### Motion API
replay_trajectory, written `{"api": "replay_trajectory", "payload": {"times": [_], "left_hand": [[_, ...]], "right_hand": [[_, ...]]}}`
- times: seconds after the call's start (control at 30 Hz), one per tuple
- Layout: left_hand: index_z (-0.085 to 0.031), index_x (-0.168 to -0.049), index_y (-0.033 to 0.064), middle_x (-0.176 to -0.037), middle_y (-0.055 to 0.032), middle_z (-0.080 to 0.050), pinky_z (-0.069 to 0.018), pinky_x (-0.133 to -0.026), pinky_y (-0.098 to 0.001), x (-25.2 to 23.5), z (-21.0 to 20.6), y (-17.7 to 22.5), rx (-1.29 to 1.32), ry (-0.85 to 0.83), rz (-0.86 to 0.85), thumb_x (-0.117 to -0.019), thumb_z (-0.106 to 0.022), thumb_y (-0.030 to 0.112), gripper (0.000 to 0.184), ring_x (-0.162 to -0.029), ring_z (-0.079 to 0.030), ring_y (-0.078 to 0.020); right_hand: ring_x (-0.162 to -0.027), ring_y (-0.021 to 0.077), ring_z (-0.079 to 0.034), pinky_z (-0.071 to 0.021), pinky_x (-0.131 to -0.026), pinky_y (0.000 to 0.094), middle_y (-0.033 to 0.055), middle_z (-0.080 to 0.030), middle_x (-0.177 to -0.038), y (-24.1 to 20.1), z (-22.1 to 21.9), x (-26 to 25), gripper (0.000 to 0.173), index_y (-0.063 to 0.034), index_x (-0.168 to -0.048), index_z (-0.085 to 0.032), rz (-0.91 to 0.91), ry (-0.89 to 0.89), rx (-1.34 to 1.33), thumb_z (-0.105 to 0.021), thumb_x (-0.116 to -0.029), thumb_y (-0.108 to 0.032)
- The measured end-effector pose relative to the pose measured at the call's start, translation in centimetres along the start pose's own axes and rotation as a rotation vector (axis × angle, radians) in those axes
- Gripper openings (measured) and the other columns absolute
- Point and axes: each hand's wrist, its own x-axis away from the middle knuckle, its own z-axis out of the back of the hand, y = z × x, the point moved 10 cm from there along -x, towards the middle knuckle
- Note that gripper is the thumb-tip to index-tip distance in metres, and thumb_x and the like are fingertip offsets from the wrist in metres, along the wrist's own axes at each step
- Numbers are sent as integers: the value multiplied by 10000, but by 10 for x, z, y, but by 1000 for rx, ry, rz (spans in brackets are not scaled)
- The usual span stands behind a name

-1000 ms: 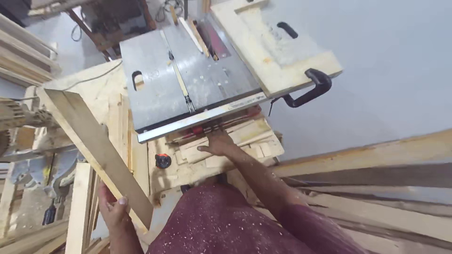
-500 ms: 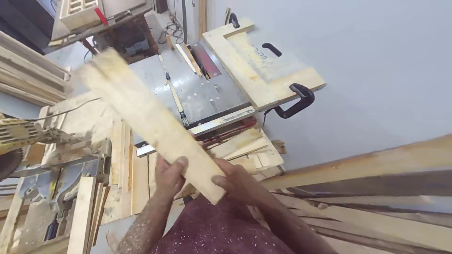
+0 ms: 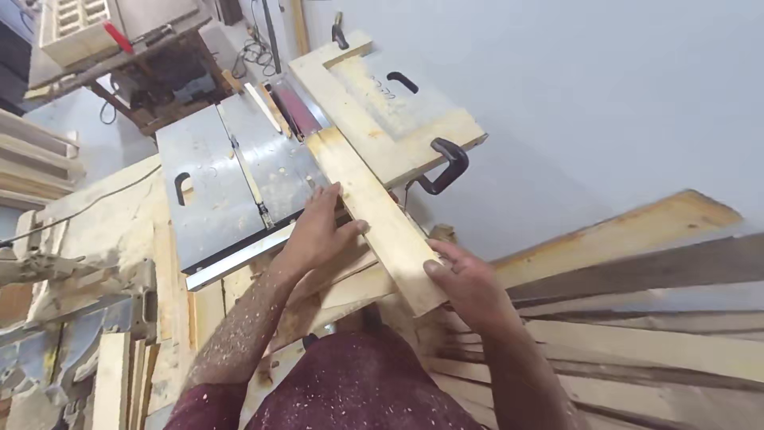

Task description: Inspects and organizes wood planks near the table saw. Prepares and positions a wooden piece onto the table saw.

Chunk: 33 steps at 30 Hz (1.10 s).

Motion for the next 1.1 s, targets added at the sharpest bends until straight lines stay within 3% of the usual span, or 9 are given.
{"api": "replay_trajectory", "payload": {"times": [0.1,0.17,0.23,0.43,0.63,0.77,0.9,1.03,1.1], "left_hand": [[-339,-1594,54,-1602,-243,-384,-303,-1226,-567,-17,-13,6,-45,-43,36,-924,-644,615,926,-1520,-319,-389],[-328,-1600,61,-1614,-270,-343,-308,-1220,-574,-19,-16,8,-63,-56,65,-918,-654,598,928,-1522,-298,-417],[-325,-1600,60,-1599,-283,-360,-322,-1212,-570,-21,-13,9,-60,-54,70,-910,-680,562,924,-1510,-322,-422],[-352,-1600,115,-1576,-249,-418,-348,-1203,-555,-27,-8,8,-11,-57,91,-903,-717,492,872,-1497,-363,-385],[-407,-1576,163,-1583,-231,-416,-333,-1209,-563,-58,5,-18,13,2,102,-922,-678,495,782,-1511,-334,-384],[-445,-1547,121,-1592,-229,-399,-329,-1210,-559,-72,14,-34,33,45,86,-955,-654,467,717,-1513,-327,-378],[-585,-1428,99,-1494,-202,-527,-469,-1104,-540,-44,11,-18,44,-40,43,-957,-672,467,604,-1374,-523,-339],[-470,-1526,57,-1595,-268,-382,-188,-1276,-530,-8,-15,11,-46,-127,-76,-812,-745,661,976,-1543,-256,-402],[-488,-1504,30,-1555,-279,-437,-184,-1275,-543,-18,-17,9,-134,-52,-93,-867,-670,680,928,-1529,-283,-424]], "right_hand": [[-900,122,-731,-646,-685,338,39,-695,-1258,-9,4,7,647,-139,-1480,-510,136,-31,124,-717,-886,-290],[-1212,156,-644,-634,-872,379,77,-473,-1559,-13,2,21,765,-176,-1492,-513,341,-99,286,-778,-829,-449],[-1374,234,-539,-589,-987,422,146,-318,-1656,-18,-3,31,697,-226,-1459,-536,535,-139,447,-746,-865,-524],[-1329,247,-594,-591,-982,393,136,-452,-1586,-24,1,22,443,-283,-1361,-619,758,-140,565,-714,-942,-389],[-1465,320,-441,-269,-1194,668,23,-625,-1448,-60,-18,-6,401,-225,-1285,-710,990,-75,836,-569,-1017,-488],[-1437,384,-471,-200,-1129,825,51,-637,-1433,-77,-37,-34,448,-182,-1273,-721,1028,-190,936,-562,-1013,-509],[-1425,400,-479,-182,-1134,826,52,-646,-1418,-96,-52,-65,428,-201,-1265,-717,994,-254,1016,-601,-989,-508],[-1427,375,-485,-172,-1161,788,40,-628,-1446,-107,-70,-99,493,-208,-1311,-704,931,-342,1184,-496,-1019,-547],[-1418,375,-496,-171,-1167,781,37,-636,-1438,-112,-76,-111,506,-221,-1321,-706,946,-340,1216,-469,-1028,-558]]}}
